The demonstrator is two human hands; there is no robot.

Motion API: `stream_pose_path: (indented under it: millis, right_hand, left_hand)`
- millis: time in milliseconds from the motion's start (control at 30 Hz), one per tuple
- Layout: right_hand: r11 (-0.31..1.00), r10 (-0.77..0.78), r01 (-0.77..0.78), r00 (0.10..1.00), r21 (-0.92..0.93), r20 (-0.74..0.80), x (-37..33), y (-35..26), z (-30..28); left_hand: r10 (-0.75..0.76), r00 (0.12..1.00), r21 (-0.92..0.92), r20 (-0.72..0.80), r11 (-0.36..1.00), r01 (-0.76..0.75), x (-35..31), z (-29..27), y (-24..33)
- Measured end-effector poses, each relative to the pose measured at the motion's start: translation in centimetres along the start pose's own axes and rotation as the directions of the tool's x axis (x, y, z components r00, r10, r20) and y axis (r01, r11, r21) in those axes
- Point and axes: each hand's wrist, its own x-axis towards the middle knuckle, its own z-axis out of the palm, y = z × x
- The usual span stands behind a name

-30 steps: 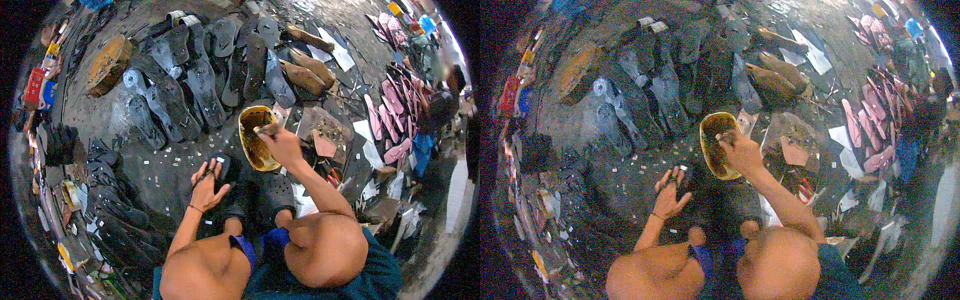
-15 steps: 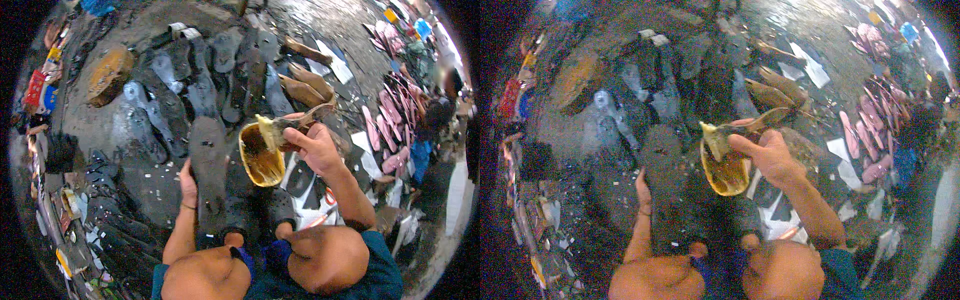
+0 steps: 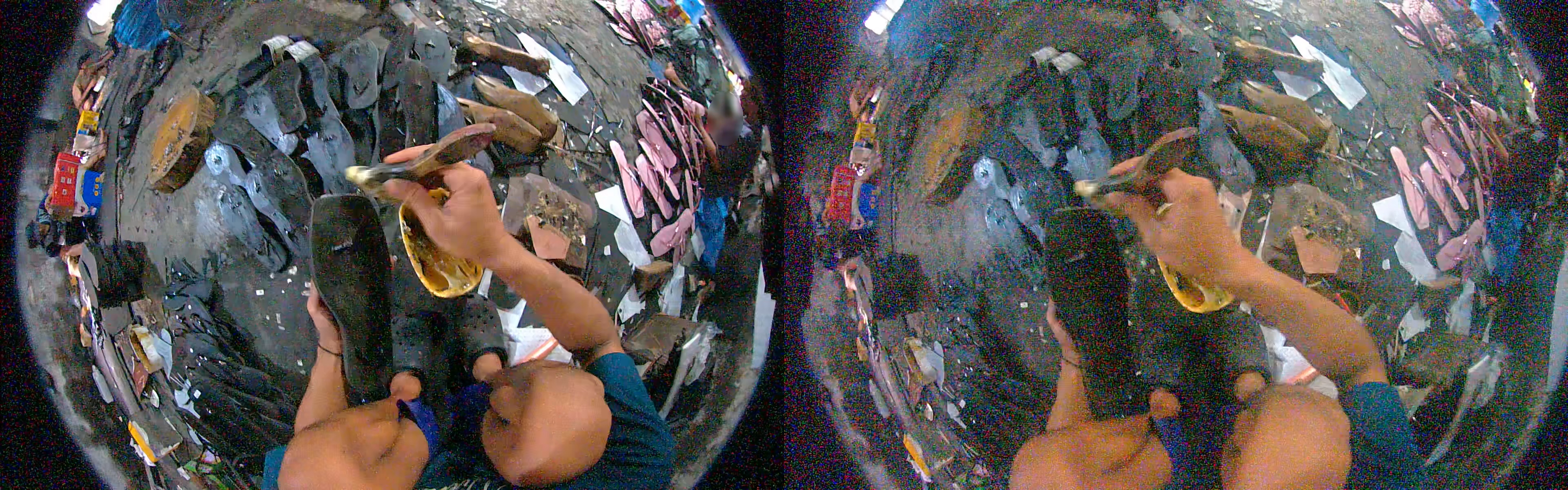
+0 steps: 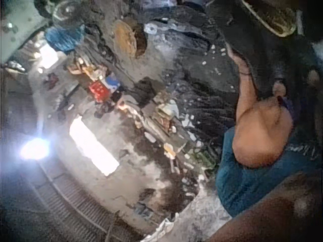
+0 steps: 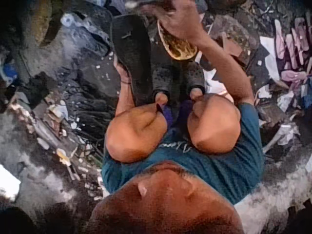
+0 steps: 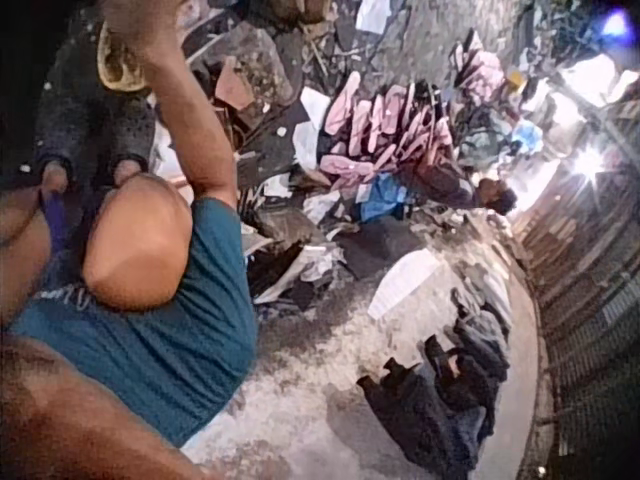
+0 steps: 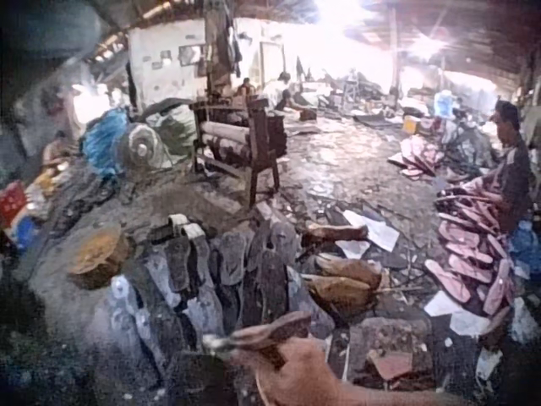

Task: The person paints the soles of multiple black slippers with a dark substance using a brush. They repeatedly dip the brush into a yellow container, apply the substance to each slipper sole, and place the treated slippers back on the floor.

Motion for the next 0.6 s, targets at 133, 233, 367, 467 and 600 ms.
stream_pose_path:
  millis: [133,233,367,467,600]
  right_hand:
    - [0.993,-0.035,-0.003,0.948,0.121,0.316,-7.4,-0.5,1.6]
    - [0.983,-0.18,0.183,0.97,0.001,0.165,-5.3,-1.9,2.6]
    - [0.998,0.035,-0.04,0.996,-0.052,-0.086,0.6,1.2,-0.3]
    - [0.941,0.113,-0.12,0.993,0.315,0.041,-1.0,0.0,0.2]
    - [0.999,-0.03,0.034,0.996,0.04,-0.084,0.3,3.4,-0.9]
  left_hand:
    - [-0.051,0.992,-0.23,0.116,0.97,0.077,0.7,-0.3,-0.6]
    - [-0.047,0.984,0.226,-0.175,0.97,0.087,0.5,-0.8,-1.2]
    - [-0.062,0.981,0.343,-0.185,0.931,0.124,0.5,0.2,-0.5]
    - [-0.052,0.998,0.134,0.046,0.99,0.045,1.0,0.6,-0.8]
    - [0.026,0.999,0.021,-0.023,0.999,-0.026,0.6,0.3,0.0]
